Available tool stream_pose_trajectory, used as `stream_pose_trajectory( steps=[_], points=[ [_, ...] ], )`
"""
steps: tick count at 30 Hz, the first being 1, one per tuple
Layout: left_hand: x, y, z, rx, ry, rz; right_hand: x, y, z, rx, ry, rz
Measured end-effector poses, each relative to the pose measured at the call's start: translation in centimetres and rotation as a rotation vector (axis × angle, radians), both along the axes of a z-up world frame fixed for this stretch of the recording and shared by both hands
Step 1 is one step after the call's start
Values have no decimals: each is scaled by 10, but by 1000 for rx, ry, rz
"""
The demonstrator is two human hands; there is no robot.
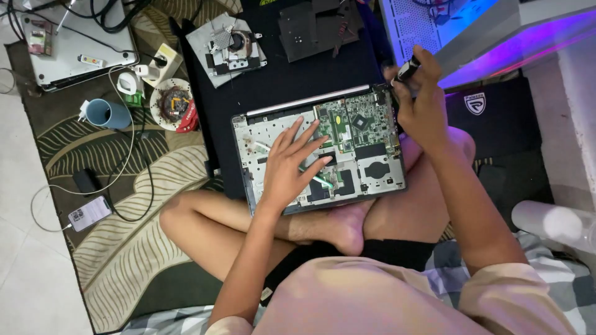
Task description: The person is disassembling a laptop, cleaning the internal components with a toothbrush, and using a screwdriver to manage parts.
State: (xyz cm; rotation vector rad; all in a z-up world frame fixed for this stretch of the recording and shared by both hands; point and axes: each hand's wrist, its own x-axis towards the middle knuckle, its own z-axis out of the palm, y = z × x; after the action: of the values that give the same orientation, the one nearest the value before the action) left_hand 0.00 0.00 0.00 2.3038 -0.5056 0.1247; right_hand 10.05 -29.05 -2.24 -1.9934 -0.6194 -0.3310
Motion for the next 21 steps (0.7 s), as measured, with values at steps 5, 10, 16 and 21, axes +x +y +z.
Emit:
stream_pose_trajectory(
  steps=[5, 10, 16, 21],
  points=[
    [0, 1, -2, 2, -2, -3, 2, -2, -16, -78, -132, -201],
    [1, 1, -2, -4, -3, 0, -3, 2, 9, -61, -41, -10],
    [1, 1, -3, -11, -4, -9, 0, -3, -10, -111, -235, -209],
    [1, 1, -3, 0, 7, -8, -10, -4, 0, -60, -1, -55]
  ],
)
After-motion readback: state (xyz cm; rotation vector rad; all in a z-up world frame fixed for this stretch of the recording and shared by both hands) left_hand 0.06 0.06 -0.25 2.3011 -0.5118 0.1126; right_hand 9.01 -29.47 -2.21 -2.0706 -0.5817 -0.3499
